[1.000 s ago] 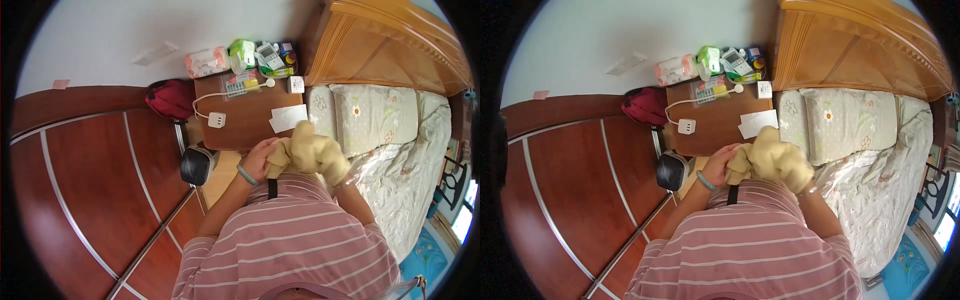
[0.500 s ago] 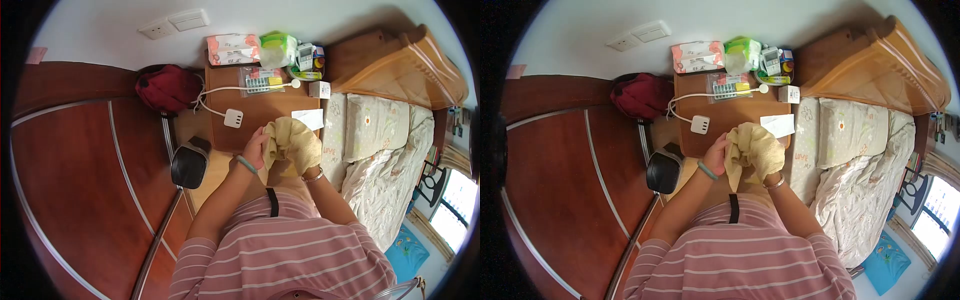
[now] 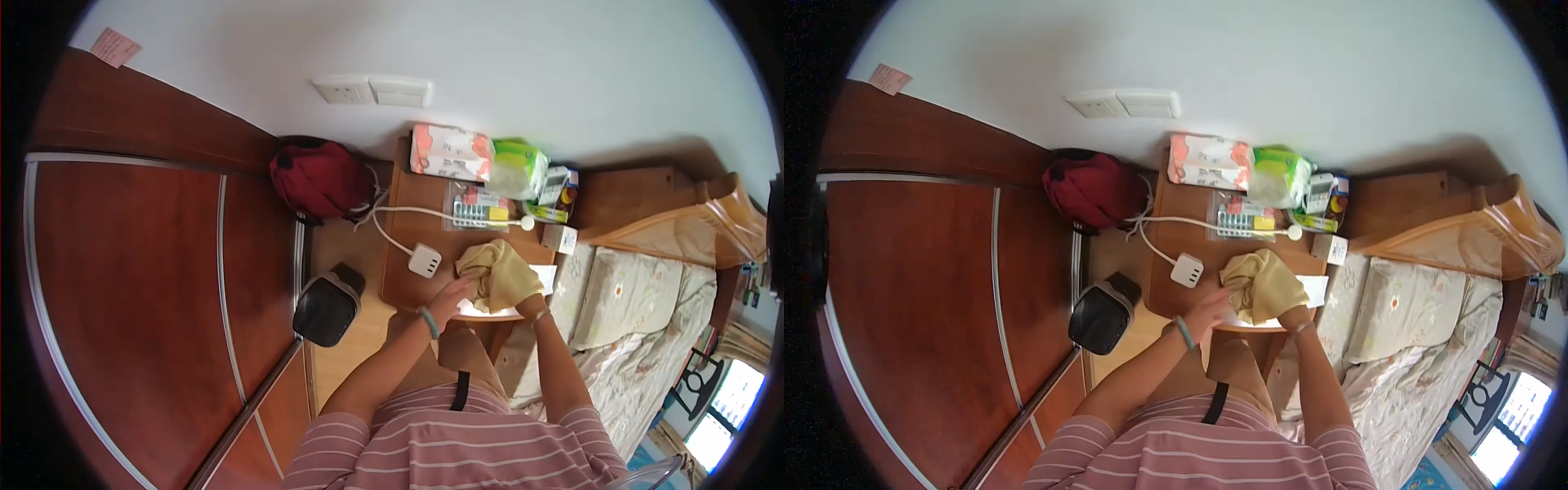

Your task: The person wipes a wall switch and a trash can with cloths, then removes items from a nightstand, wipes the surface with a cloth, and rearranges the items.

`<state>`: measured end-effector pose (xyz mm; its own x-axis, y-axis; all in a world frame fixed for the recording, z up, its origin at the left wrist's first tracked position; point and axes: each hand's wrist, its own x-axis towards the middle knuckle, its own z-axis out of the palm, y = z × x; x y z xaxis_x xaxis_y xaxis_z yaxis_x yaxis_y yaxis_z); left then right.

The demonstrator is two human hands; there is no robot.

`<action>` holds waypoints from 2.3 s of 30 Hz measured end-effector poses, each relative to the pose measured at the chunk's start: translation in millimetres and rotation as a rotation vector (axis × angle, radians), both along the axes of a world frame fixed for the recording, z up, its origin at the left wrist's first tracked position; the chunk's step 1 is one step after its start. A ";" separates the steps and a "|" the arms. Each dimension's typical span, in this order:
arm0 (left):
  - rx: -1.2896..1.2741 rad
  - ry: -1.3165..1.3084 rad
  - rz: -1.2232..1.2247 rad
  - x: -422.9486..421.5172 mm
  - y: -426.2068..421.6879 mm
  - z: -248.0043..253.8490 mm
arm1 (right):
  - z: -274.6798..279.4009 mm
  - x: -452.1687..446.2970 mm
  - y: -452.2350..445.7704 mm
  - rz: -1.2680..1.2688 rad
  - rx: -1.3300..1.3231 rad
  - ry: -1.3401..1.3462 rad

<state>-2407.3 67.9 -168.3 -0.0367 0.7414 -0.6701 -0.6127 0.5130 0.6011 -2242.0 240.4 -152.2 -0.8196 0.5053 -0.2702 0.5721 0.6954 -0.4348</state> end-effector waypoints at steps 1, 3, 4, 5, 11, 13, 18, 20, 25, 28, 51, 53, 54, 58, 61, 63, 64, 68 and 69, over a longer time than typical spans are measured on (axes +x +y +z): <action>-0.008 -0.011 0.025 -7.9 -7.0 0.8 | 17.3 -2.7 5.8 0.007 -0.057 -0.042; -0.113 -0.162 0.142 -28.1 -16.0 23.8 | 28.3 -5.2 14.6 0.003 -0.126 -0.100; -0.212 -0.306 0.233 -37.8 -19.8 35.9 | 29.3 -2.7 18.1 -0.008 -0.140 -0.118; -0.247 -0.290 0.278 -44.2 -26.7 35.4 | 30.8 0.8 20.5 -0.019 -0.155 -0.138; -0.347 -0.179 0.493 -62.7 -55.0 25.2 | -39.3 22.0 16.7 -0.469 -0.404 0.326; -0.337 -0.118 0.516 -66.7 -52.7 28.5 | -32.5 9.3 11.7 -0.875 -0.807 0.651; -0.013 0.155 0.326 -65.3 -28.1 14.7 | 9.5 -21.1 7.6 -1.412 -1.337 0.889; 0.163 0.273 0.275 -55.8 -13.9 4.4 | 52.4 -29.3 3.3 -1.399 -1.417 0.950; 0.413 0.525 -0.071 -60.4 35.8 68.7 | 174.8 -35.6 -19.8 -1.165 -1.517 1.196; 0.526 0.322 -0.325 -58.5 49.2 104.9 | 220.5 -56.0 -10.9 -0.875 -1.456 1.293; 0.401 -0.052 0.459 -149.2 2.4 105.1 | 173.6 -380.0 21.0 0.185 0.531 0.404; 0.386 -0.213 0.509 -146.6 9.4 110.4 | 175.8 -377.8 24.3 0.209 0.532 0.356; 0.376 -0.293 0.531 -144.7 13.5 113.9 | 176.8 -376.4 26.4 0.219 0.532 0.332; 0.465 -0.141 0.415 -139.0 25.6 124.6 | 178.3 -369.6 36.2 0.229 0.552 0.297; 0.466 -0.037 0.298 -132.7 28.4 116.9 | 185.1 -350.3 45.3 0.185 0.546 0.273; 0.454 -0.059 0.272 -127.2 34.1 120.1 | 180.7 -332.9 52.8 0.130 0.551 0.247; 0.452 -0.037 0.250 -122.5 35.9 118.7 | 175.9 -323.3 56.0 0.087 0.544 0.263; 0.405 -0.221 0.183 -125.4 37.1 136.1 | 174.0 -289.0 62.7 -0.012 0.464 0.330; 0.408 -0.267 0.216 -123.2 35.8 139.0 | 176.3 -287.1 61.5 -0.016 0.428 0.348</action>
<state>-2530.5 103.7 -29.3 -0.0850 0.9381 -0.3358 -0.8373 0.1154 0.5345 -2529.0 302.0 24.1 -0.8150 0.5241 0.2472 0.4575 0.8438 -0.2805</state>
